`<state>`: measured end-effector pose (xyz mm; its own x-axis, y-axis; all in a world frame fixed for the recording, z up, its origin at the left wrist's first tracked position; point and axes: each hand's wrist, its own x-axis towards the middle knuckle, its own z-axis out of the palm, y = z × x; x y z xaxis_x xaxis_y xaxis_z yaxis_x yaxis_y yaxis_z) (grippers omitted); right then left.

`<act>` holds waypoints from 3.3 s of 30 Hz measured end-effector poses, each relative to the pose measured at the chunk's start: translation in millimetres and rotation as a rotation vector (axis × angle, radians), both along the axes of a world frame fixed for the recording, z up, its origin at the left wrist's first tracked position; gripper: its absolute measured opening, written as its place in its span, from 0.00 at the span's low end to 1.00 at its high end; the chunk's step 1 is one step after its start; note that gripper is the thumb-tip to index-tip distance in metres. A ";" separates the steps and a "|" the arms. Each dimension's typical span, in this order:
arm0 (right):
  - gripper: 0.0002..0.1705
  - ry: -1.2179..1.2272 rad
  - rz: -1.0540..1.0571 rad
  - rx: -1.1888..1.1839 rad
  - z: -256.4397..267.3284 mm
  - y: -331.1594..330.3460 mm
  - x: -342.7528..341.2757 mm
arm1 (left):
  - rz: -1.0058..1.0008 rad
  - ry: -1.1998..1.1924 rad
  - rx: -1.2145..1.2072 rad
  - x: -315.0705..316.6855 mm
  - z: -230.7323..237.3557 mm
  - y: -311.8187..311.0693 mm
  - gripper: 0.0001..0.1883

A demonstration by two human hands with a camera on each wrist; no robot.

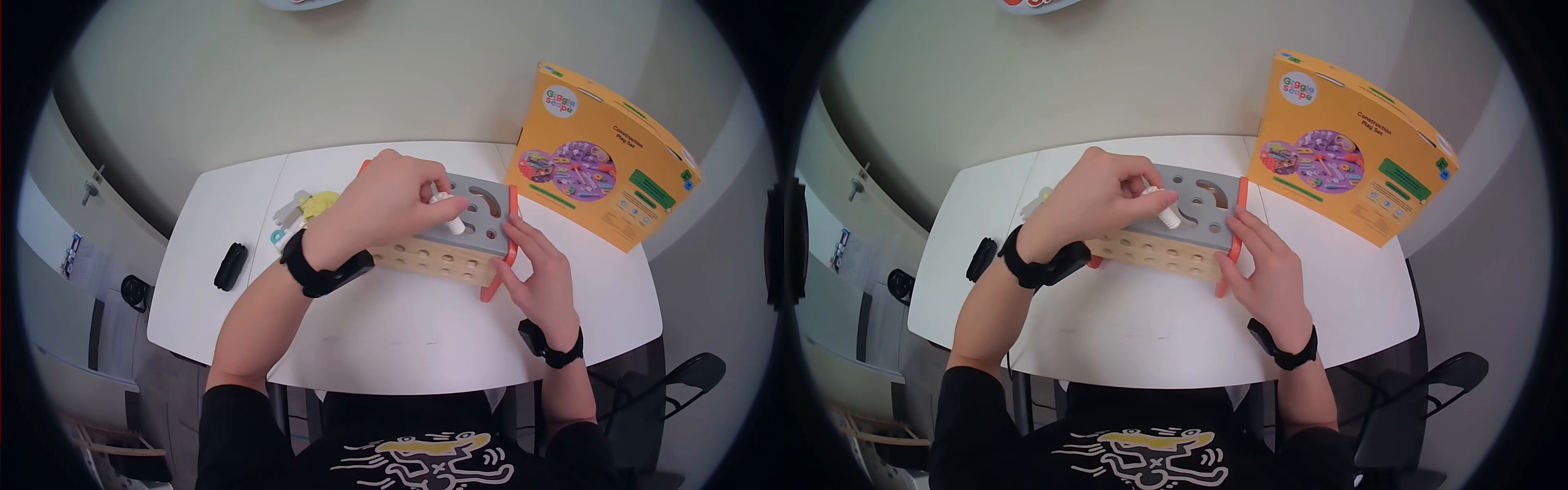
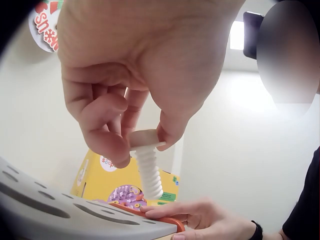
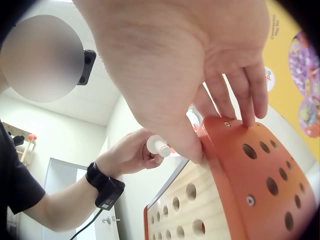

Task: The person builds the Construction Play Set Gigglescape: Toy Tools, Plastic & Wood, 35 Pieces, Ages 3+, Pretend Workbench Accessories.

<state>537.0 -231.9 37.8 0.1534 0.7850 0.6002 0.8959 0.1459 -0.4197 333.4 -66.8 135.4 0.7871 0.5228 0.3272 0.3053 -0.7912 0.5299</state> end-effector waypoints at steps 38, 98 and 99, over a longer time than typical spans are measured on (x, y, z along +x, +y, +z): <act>0.26 -0.006 0.003 0.016 -1.4 0.7 9.6 | -0.398 0.022 0.069 71.5 -9.4 -14.9 0.04; 0.28 0.000 0.027 0.006 -2.2 2.2 17.6 | -0.438 0.122 0.060 81.5 -5.9 -12.3 0.05; 0.28 -0.007 0.025 0.013 -2.7 2.4 17.6 | -0.432 -0.028 0.024 82.8 -11.4 -11.7 0.03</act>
